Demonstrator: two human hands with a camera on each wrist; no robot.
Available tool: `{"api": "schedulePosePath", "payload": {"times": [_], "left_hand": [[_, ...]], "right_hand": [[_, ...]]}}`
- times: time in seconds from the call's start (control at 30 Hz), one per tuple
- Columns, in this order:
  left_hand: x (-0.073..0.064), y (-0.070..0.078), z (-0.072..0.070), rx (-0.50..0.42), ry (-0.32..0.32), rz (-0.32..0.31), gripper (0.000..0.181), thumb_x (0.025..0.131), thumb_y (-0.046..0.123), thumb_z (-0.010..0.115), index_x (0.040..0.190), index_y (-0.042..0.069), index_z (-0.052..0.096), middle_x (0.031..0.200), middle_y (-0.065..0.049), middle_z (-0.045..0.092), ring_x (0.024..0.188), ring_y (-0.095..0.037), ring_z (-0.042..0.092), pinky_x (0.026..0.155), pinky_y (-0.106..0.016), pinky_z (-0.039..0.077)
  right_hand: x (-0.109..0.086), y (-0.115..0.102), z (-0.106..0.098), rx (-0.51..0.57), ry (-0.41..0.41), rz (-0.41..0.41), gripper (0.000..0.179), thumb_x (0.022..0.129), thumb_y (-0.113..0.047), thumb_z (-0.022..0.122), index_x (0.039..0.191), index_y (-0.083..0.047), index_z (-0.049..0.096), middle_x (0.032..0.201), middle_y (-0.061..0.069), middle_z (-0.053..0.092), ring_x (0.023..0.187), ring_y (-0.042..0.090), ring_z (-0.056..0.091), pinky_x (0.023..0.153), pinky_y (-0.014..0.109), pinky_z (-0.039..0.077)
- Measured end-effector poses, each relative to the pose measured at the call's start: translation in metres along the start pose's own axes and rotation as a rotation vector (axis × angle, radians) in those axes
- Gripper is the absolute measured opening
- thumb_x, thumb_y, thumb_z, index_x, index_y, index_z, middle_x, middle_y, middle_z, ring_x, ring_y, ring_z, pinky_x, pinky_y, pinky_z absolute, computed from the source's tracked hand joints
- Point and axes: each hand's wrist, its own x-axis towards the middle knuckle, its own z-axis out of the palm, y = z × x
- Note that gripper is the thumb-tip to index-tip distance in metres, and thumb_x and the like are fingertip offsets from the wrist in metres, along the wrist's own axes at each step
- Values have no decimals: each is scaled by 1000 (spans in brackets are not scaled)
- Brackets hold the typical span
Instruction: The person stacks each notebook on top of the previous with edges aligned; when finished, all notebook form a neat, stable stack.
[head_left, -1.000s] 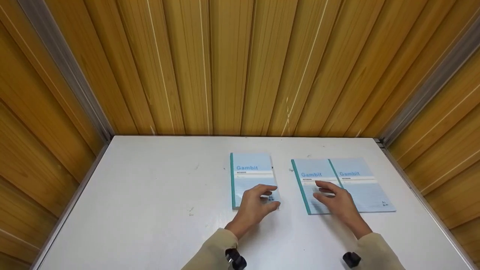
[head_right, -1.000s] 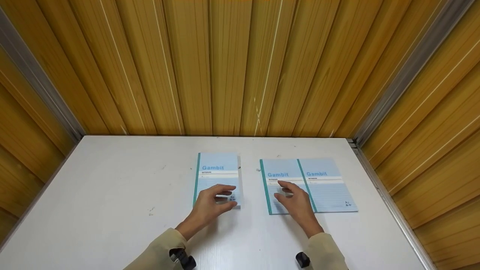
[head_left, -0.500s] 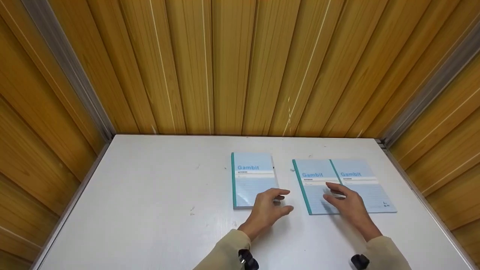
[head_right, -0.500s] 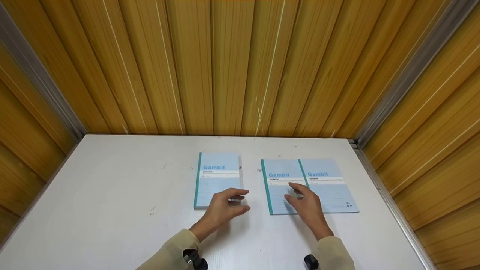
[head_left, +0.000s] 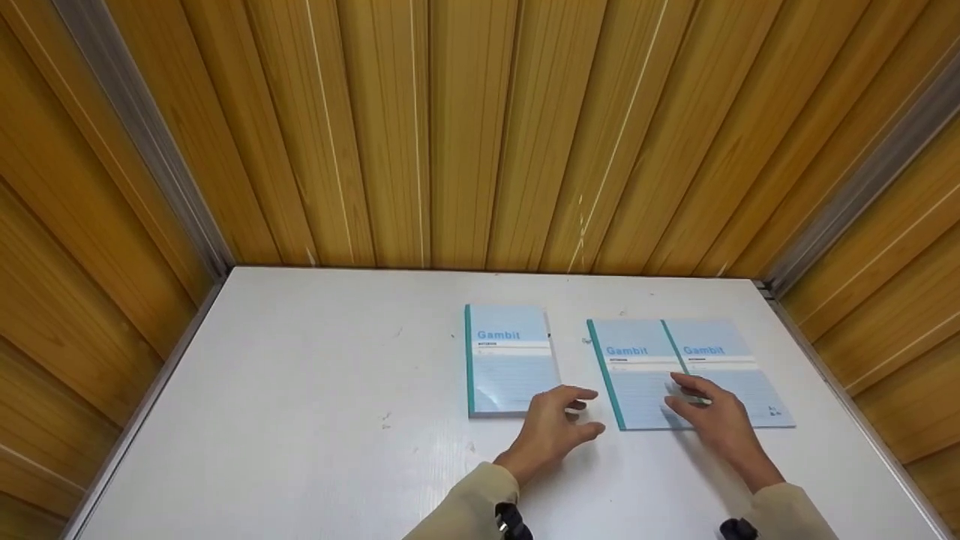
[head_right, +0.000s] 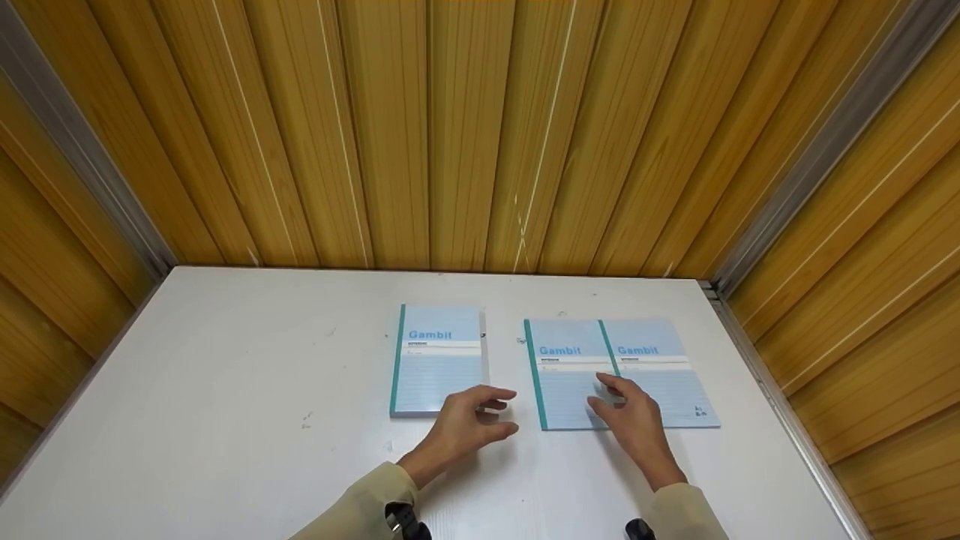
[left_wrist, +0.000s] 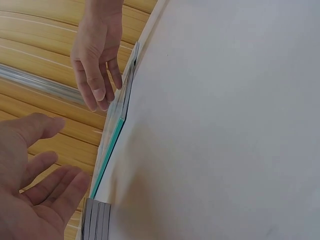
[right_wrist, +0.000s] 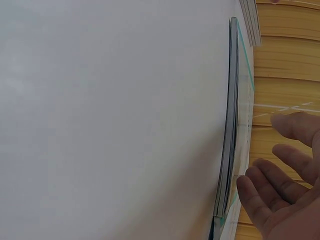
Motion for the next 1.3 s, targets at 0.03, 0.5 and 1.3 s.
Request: {"api": "schedulePosePath", "payload": {"times": [0.03, 0.5, 1.3], "left_hand": [[0, 0, 2, 0, -1, 0, 40, 86, 4, 87, 124, -1, 75, 123, -11, 75, 110, -24, 72, 90, -24, 58], [5, -3, 17, 35, -35, -10, 41, 86, 8, 89, 124, 0, 76, 122, -6, 75, 106, -13, 70, 88, -21, 56], [15, -5, 33, 74, -57, -76, 46, 85, 6, 88, 128, 0, 74, 117, -5, 74, 96, -8, 67, 83, -18, 54]], "right_hand": [[0, 1, -1, -1, 2, -3, 57, 101, -24, 77, 145, 5, 59, 142, 28, 60, 132, 43, 57, 87, 5, 43], [-3, 16, -13, 9, 3, 9, 58, 102, -27, 76, 146, 6, 58, 143, 31, 59, 130, 46, 58, 84, 13, 51], [-8, 26, -11, -99, 15, -1, 52, 100, -28, 78, 140, 2, 66, 138, 25, 66, 125, 43, 62, 84, 14, 46]]}}
